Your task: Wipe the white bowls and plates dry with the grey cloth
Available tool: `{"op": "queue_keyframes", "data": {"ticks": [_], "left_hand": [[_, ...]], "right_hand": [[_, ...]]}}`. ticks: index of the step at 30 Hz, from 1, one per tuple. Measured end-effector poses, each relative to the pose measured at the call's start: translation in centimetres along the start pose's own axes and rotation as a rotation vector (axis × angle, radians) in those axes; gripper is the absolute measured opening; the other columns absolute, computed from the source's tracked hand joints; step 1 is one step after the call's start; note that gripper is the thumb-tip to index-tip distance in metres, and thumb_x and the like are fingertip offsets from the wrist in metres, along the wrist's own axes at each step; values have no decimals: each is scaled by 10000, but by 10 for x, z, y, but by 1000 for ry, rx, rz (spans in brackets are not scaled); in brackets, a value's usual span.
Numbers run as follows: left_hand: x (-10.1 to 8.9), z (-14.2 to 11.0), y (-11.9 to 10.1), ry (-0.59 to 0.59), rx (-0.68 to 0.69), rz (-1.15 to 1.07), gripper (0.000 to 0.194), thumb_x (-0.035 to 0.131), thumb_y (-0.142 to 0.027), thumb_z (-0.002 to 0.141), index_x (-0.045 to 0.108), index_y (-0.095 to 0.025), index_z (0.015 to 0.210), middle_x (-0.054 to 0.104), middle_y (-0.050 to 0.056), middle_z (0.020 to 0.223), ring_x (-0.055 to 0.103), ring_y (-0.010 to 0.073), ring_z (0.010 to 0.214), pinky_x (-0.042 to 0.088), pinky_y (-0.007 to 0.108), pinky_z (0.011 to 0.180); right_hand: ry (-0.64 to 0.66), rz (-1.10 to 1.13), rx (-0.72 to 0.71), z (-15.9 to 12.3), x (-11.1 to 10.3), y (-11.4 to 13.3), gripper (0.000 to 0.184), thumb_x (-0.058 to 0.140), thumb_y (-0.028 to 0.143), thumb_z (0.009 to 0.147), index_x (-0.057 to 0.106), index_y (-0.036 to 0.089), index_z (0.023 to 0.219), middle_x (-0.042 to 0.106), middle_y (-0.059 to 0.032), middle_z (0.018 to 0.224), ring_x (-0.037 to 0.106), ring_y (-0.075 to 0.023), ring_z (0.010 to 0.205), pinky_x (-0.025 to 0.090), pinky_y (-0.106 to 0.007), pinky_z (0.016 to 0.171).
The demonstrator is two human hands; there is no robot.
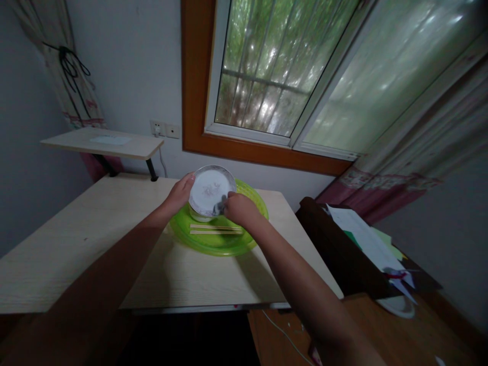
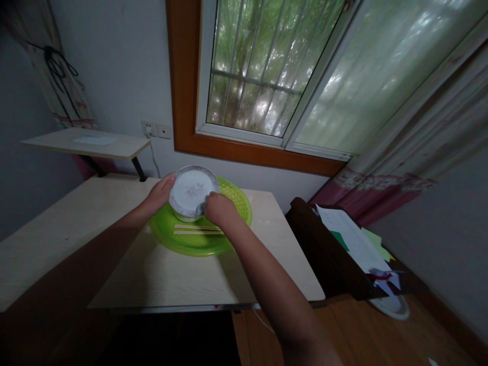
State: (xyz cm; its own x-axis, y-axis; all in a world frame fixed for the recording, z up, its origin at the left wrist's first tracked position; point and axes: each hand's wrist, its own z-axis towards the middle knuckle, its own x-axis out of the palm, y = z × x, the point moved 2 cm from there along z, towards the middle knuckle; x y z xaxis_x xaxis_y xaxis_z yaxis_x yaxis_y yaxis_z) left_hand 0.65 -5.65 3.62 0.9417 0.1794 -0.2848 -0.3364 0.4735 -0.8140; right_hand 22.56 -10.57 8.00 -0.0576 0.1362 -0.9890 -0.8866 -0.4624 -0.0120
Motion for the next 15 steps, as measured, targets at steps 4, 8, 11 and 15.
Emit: {"op": "queue_keyframes", "data": {"ticks": [4, 8, 11, 15], "left_hand": [[0, 1, 1, -24, -11, 6, 578, 338, -582, 974, 615, -170, 1269, 656, 120, 1307, 600, 245, 1208, 433, 385, 1091], [0, 3, 3, -32, -15, -15, 580, 333, -576, 977, 612, -158, 1267, 654, 123, 1306, 599, 251, 1208, 424, 401, 1103], [1, 3, 5, -18, -20, -34, 584, 345, -577, 973, 607, -154, 1278, 647, 127, 1316, 593, 256, 1219, 420, 415, 1106], [0, 3, 7, -28, -32, -38, 584, 353, -580, 967, 615, -150, 1264, 649, 133, 1311, 600, 261, 1208, 428, 421, 1098]], "right_hand": [[12, 384, 22, 5, -7, -7, 261, 546, 163, 845, 790, 190, 936, 759, -43, 892, 691, -175, 807, 503, -250, 769], [-315, 612, 111, 17, -13, -21, 344, 512, 118, 853, 763, 176, 1081, 726, -52, 1013, 668, -164, 898, 511, -269, 860], [-440, 588, 88, 28, -6, -20, 353, 563, 95, 833, 745, 150, 1131, 672, -92, 1085, 636, -187, 1030, 481, -309, 983], [-344, 489, -21, 35, 9, -1, 373, 575, 82, 834, 717, 123, 1176, 621, -125, 1191, 619, -190, 1076, 450, -326, 1060]]}}
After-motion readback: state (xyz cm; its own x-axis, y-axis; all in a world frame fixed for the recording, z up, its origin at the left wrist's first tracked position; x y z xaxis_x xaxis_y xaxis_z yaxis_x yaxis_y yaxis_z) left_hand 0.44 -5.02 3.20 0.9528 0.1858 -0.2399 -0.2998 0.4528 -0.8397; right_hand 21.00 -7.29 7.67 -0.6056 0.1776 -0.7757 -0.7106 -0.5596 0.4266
